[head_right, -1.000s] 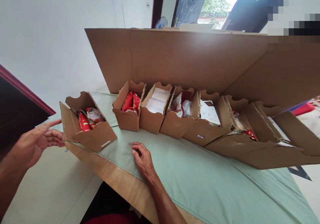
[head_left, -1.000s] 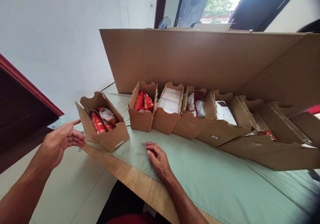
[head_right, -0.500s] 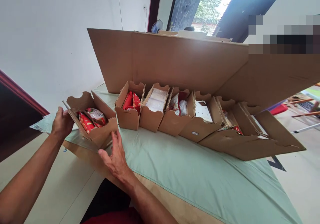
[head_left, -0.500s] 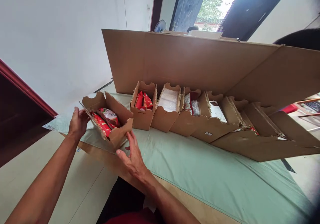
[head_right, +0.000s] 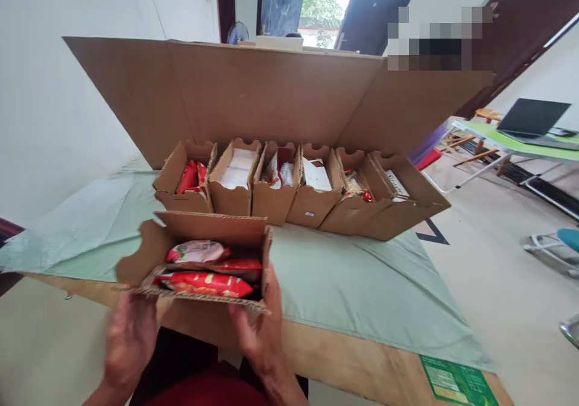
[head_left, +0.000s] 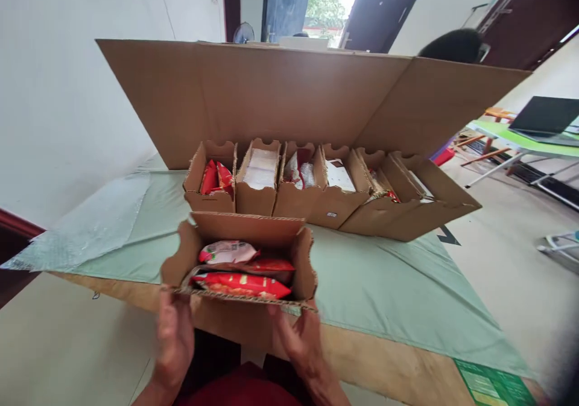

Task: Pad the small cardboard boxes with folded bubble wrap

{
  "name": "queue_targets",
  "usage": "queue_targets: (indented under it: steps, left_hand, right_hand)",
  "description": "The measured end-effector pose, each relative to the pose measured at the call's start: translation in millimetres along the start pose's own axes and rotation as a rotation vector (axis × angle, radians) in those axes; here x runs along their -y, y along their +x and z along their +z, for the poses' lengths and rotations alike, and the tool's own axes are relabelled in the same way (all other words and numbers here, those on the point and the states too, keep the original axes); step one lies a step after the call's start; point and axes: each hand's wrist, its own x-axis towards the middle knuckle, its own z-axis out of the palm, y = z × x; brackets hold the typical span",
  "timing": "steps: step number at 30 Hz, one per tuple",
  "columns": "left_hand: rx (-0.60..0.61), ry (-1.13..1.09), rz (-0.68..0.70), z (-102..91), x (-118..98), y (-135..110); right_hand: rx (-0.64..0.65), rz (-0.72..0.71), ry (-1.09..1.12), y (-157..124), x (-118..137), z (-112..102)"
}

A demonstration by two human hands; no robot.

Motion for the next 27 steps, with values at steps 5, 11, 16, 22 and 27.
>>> queue_targets:
  steps: [5,11,16,22,27]
  left_hand:
    - [0.490,0.004,0.077,82.1,29,5]
    - [0.427,0.287,0.146,103.3,36,39]
    - [0.025,0.379,0.185,63.5,40,94]
    - [-0.061,0.427,0.196,85.8,32,120]
    - [-0.014,0.435,0.189,91.0,44,115]
  right_hand:
    - [-0.353,0.034,-0.211,12,-33,-76]
    - [-0.426,0.297,-0.262,-2,-77,-130]
    - [-0.404,0.370,-0.238,-13,-98,-137]
    - [-0.316,0.272,-0.283,-3,-98,-140]
    - [-0.353,0.303,-0.250,-6,-100,-146]
